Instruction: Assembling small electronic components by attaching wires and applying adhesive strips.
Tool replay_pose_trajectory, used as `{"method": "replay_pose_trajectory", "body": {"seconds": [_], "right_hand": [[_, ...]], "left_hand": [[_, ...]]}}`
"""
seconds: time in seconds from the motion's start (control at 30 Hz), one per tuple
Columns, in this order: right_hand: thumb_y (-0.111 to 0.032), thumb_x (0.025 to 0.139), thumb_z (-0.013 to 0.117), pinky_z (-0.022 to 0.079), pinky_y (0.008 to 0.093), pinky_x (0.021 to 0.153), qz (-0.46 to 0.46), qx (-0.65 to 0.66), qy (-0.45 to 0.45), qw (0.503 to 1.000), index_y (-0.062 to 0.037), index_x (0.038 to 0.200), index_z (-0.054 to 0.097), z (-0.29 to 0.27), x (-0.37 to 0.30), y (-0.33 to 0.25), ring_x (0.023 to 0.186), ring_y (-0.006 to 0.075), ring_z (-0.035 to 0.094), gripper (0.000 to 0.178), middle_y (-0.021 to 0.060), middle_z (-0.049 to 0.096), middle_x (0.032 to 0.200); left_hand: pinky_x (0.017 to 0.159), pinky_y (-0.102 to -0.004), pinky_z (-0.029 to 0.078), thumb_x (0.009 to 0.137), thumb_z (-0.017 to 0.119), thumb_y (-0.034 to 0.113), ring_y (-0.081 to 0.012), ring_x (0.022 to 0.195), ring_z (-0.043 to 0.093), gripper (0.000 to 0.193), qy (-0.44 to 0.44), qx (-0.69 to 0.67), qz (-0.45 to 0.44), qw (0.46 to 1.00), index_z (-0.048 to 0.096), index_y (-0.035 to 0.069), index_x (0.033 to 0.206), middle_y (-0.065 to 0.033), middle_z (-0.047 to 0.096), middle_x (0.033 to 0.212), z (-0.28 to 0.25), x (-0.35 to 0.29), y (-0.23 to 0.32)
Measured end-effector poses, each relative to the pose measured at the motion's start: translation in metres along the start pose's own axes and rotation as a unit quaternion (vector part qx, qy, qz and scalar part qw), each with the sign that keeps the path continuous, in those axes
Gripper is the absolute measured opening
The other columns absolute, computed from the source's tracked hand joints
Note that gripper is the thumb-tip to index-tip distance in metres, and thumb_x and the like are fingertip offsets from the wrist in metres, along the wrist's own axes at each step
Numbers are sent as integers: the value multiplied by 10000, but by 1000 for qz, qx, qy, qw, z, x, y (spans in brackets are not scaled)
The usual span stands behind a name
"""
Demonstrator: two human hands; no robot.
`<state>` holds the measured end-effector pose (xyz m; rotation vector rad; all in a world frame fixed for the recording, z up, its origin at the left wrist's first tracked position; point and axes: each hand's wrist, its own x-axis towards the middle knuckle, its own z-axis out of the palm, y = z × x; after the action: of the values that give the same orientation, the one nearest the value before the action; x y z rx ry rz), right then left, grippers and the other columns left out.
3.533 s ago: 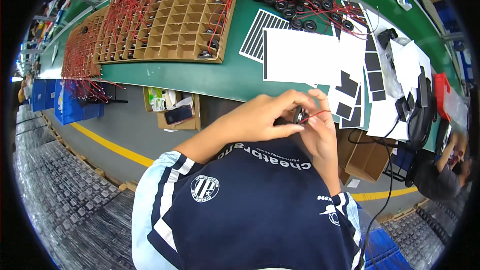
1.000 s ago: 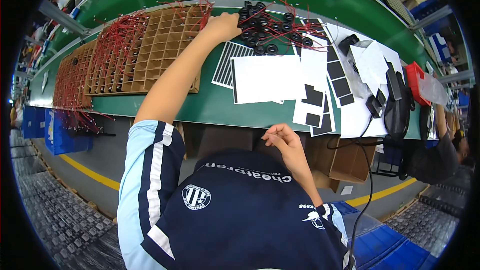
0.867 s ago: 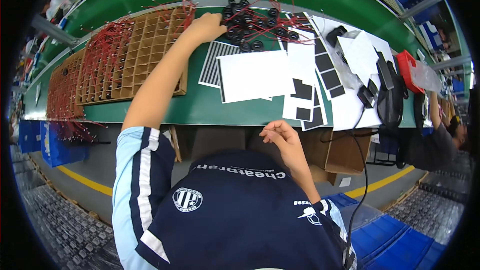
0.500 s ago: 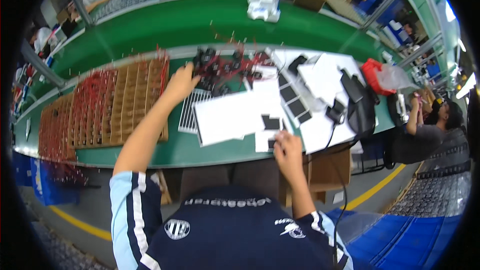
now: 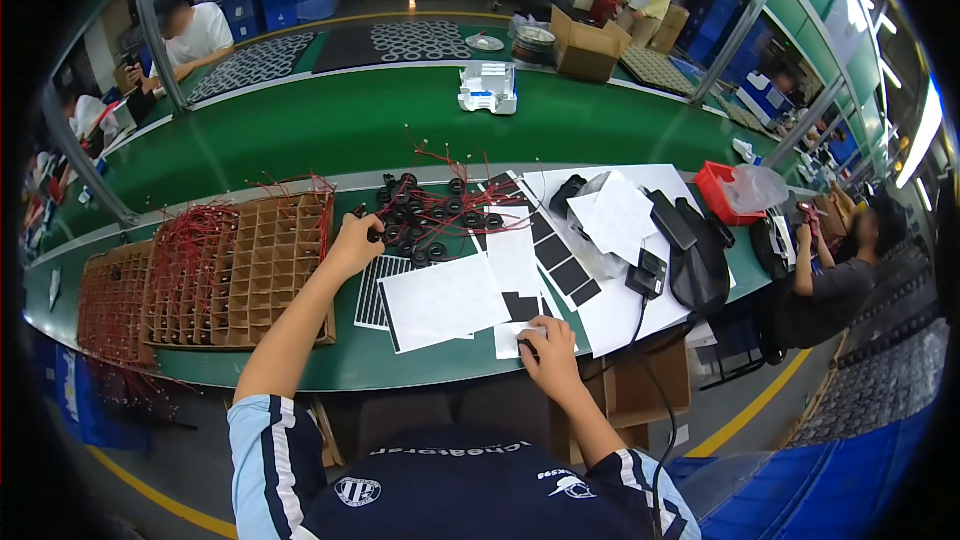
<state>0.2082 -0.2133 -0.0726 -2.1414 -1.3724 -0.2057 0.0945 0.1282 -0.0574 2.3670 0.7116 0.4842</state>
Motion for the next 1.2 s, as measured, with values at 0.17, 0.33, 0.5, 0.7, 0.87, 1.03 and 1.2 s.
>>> {"method": "replay_pose_trajectory", "body": {"seconds": [0.17,0.33,0.5,0.7,0.87,1.03,1.2], "right_hand": [[-50,643,611,334,378,766,4,28,-42,999,-85,804,535,-2,12,3,898,276,426,181,83,457,914],[-39,654,612,343,357,765,22,50,-66,996,-53,822,540,-4,7,7,889,284,424,183,98,452,894],[-50,640,633,365,355,735,5,38,-46,998,-66,809,544,-3,6,0,843,277,447,192,96,461,880],[-40,637,625,371,362,708,-6,46,-54,997,-64,793,544,-3,10,4,813,275,451,177,91,457,846],[-40,649,605,365,343,734,17,63,-95,993,-49,777,522,-6,13,8,831,282,435,153,97,458,838],[-48,643,607,367,349,715,15,68,-79,994,-55,762,518,-5,14,9,815,284,438,149,99,459,821],[-50,640,610,362,358,687,14,63,-88,994,-45,778,497,-3,14,9,789,291,446,178,104,473,790]], "left_hand": [[749,-343,417,629,625,30,-311,833,486,278,10,-31,-26,999,532,60,889,-155,452,870,-10,4,8],[652,-311,427,662,628,43,-220,638,498,254,76,-85,-6,993,517,47,890,-124,463,803,-26,6,21],[642,-310,416,682,613,32,-213,647,499,282,99,-21,0,995,479,48,930,-120,465,845,-26,5,6],[702,-365,406,746,535,51,-315,781,485,236,154,40,52,986,490,25,977,-170,434,920,-49,0,38],[628,-294,404,765,525,49,-213,692,484,196,159,5,71,985,555,14,956,-121,447,890,-92,-4,73],[592,-210,388,735,558,17,-76,676,462,198,102,-205,46,972,571,5,932,-41,469,892,-110,-21,81],[629,-172,386,745,522,-77,-57,743,475,305,141,-378,95,910,484,5,1037,-44,494,944,-123,-30,71]]}}
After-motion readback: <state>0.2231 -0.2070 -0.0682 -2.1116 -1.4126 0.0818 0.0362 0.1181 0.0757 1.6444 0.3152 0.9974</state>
